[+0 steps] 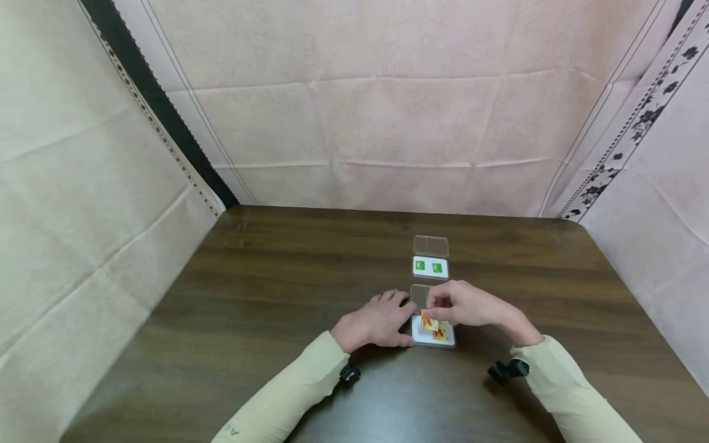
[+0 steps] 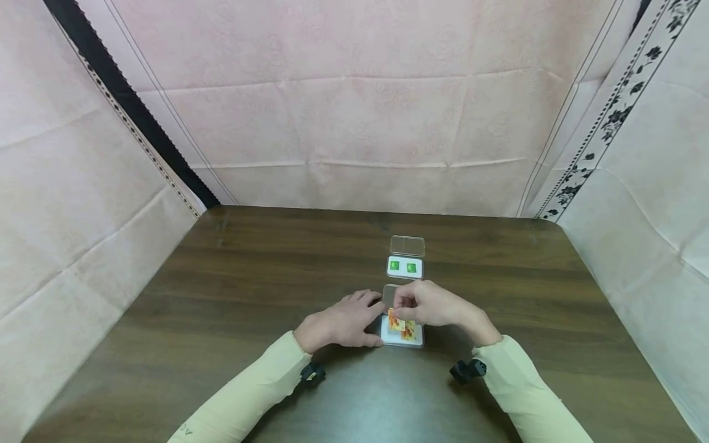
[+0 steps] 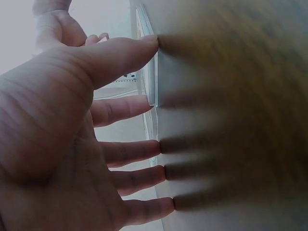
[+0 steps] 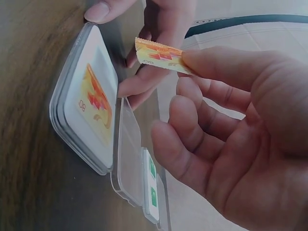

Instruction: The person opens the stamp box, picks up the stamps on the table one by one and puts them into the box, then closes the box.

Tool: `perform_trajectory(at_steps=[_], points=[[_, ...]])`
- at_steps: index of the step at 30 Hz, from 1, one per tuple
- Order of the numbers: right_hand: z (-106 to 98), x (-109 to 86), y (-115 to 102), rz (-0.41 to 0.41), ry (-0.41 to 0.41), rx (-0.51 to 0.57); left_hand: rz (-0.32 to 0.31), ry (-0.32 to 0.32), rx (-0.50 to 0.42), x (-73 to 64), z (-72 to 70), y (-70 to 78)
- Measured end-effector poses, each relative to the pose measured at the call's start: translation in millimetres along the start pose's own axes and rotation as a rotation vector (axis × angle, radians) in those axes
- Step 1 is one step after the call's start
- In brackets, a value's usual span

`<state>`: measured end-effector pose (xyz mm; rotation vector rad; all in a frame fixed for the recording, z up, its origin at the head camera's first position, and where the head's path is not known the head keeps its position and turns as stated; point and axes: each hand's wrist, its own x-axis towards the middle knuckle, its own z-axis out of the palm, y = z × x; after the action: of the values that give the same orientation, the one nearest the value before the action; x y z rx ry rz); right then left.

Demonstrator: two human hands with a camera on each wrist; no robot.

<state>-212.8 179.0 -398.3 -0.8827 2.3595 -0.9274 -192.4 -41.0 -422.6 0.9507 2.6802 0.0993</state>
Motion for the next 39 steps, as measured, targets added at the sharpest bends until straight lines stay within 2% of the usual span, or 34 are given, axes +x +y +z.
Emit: perform_trajectory(at_steps=[13, 39], points=[[6.9, 7.2, -0.6, -0.039, 0.013, -0.089, 0.004, 0.006, -0.012, -0.5, 0.6, -2.4], [20.5, 15.6, 1.9, 0.006, 0.02, -0.12, -0.005, -0.011, -0.024, 1.6, 0.5, -2.3]])
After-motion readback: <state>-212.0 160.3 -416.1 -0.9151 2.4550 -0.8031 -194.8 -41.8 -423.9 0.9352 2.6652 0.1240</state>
